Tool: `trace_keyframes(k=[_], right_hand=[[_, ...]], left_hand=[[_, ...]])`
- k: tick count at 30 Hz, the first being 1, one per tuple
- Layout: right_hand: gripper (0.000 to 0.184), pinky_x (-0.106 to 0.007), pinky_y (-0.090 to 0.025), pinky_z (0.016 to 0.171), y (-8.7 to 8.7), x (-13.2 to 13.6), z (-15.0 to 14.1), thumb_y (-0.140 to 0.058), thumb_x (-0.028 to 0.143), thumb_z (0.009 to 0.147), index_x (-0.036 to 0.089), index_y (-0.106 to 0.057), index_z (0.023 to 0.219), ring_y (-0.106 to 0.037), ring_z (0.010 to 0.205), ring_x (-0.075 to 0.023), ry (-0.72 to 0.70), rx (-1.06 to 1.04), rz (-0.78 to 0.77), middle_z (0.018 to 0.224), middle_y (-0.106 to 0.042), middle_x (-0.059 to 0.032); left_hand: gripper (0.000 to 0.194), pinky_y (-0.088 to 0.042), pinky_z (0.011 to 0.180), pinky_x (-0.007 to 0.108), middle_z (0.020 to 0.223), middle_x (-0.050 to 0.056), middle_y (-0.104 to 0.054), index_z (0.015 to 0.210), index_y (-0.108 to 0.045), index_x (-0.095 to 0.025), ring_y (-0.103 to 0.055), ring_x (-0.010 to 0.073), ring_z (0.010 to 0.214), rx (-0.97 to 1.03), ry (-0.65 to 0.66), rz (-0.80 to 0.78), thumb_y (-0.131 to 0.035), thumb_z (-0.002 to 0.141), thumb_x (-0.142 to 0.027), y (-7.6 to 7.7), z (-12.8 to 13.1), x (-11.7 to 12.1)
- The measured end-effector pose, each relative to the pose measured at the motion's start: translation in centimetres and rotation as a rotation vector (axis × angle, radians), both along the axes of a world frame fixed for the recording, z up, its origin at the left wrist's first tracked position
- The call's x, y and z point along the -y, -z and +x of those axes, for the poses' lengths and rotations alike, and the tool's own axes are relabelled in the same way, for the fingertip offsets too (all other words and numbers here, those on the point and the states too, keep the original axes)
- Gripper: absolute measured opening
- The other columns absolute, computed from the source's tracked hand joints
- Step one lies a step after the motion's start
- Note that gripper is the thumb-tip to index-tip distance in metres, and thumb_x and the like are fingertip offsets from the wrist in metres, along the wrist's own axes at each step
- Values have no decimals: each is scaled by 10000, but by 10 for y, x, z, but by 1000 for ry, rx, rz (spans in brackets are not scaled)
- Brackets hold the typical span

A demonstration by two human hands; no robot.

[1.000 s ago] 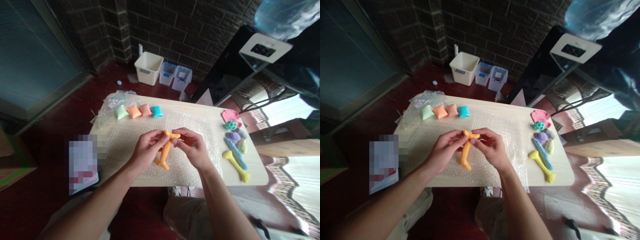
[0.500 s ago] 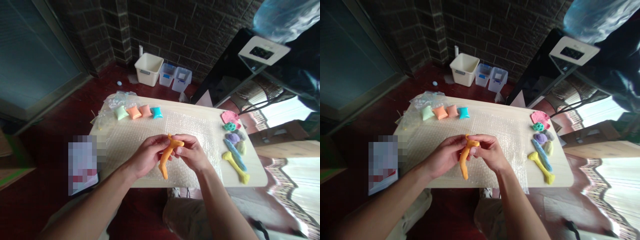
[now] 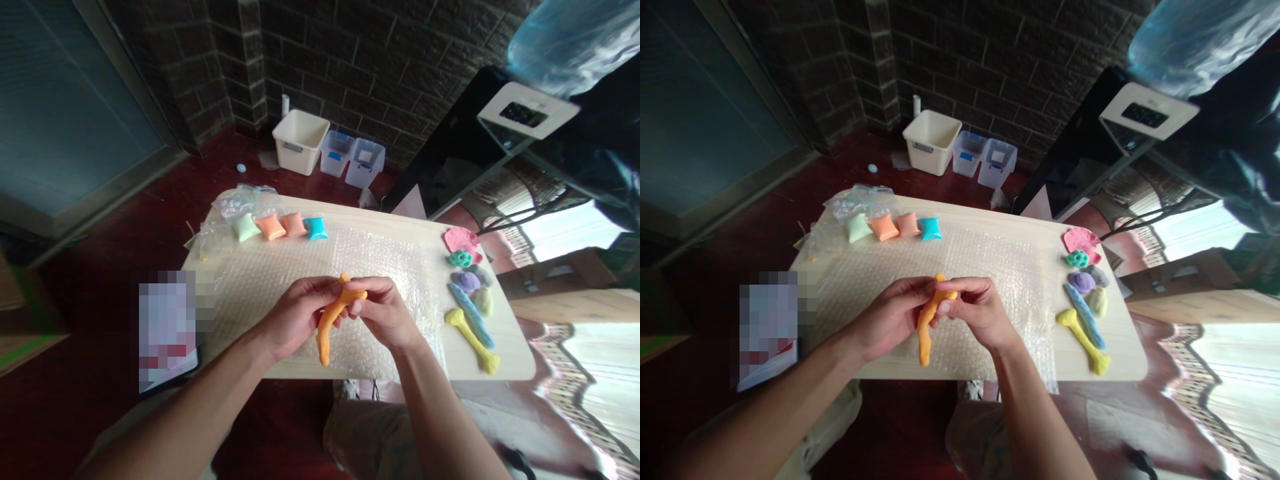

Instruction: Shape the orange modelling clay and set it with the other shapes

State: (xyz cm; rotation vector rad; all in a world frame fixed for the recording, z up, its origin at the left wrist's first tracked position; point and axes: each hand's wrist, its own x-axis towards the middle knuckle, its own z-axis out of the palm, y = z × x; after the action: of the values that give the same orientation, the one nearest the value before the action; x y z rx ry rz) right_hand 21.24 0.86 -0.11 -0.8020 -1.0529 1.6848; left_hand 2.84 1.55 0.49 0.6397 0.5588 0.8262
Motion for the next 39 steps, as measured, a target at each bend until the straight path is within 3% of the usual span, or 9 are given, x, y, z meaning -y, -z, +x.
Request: trace_keyframes(k=[7,13,19,26,31,34,39], right_hand=[[276,-326,-617,613,-4,1,0,-1001,327,770,367,-904,1026,-734,635,-174,-29,-9,12,653,-730,33],[261,-302,-579,567,-3,2,2,-988,366,788,371,-902,1034,-674,611,-150,30,-4,26,728,-776,15],[436,-296,-596,604,-1,1,-5,-999,314,764,368,-865,1176,-649,618,-131,114,27,54,751,-689,46],[261,-305,-578,596,-7,1,-9,-987,347,782,312,-894,1023,-642,620,-137,231,99,127,775,-707,12],[129,-288,-526,597,-4,1,-7,-928,347,859,301,-906,977,-638,654,-132,273,156,122,825,-763,-18],[145,-295,-533,609,-5,1,-7,-937,387,843,288,-902,943,-640,663,-137,298,183,101,828,-780,-22],[197,-303,-605,640,-9,2,-12,-968,400,797,264,-880,910,-690,691,-146,269,163,55,850,-800,-20]], left_hand=[[214,-500,671,266,891,93,-766,915,-866,-172,-626,162,738,-6,-4,17,-865,892,-385,0,0,0],[341,-536,695,277,883,77,-735,1002,-839,-170,-635,165,751,26,13,48,-849,906,-497,-3,1,0],[273,-526,709,263,899,50,-742,935,-803,-177,-633,146,750,-78,-92,123,-862,912,-443,0,2,0],[154,-554,750,241,922,35,-767,978,-796,-184,-685,131,782,-76,-150,135,-858,924,-314,-2,0,0],[245,-616,709,274,915,52,-774,989,-764,-180,-720,166,777,-147,-147,95,-858,924,-397,-4,1,3],[305,-657,734,313,986,81,-785,1013,-780,-170,-745,200,835,-180,-127,75,-862,913,-447,-4,1,4],[304,-660,795,290,959,56,-792,979,-819,-170,-756,196,858,-223,-203,79,-950,808,-384,0,1,2]])
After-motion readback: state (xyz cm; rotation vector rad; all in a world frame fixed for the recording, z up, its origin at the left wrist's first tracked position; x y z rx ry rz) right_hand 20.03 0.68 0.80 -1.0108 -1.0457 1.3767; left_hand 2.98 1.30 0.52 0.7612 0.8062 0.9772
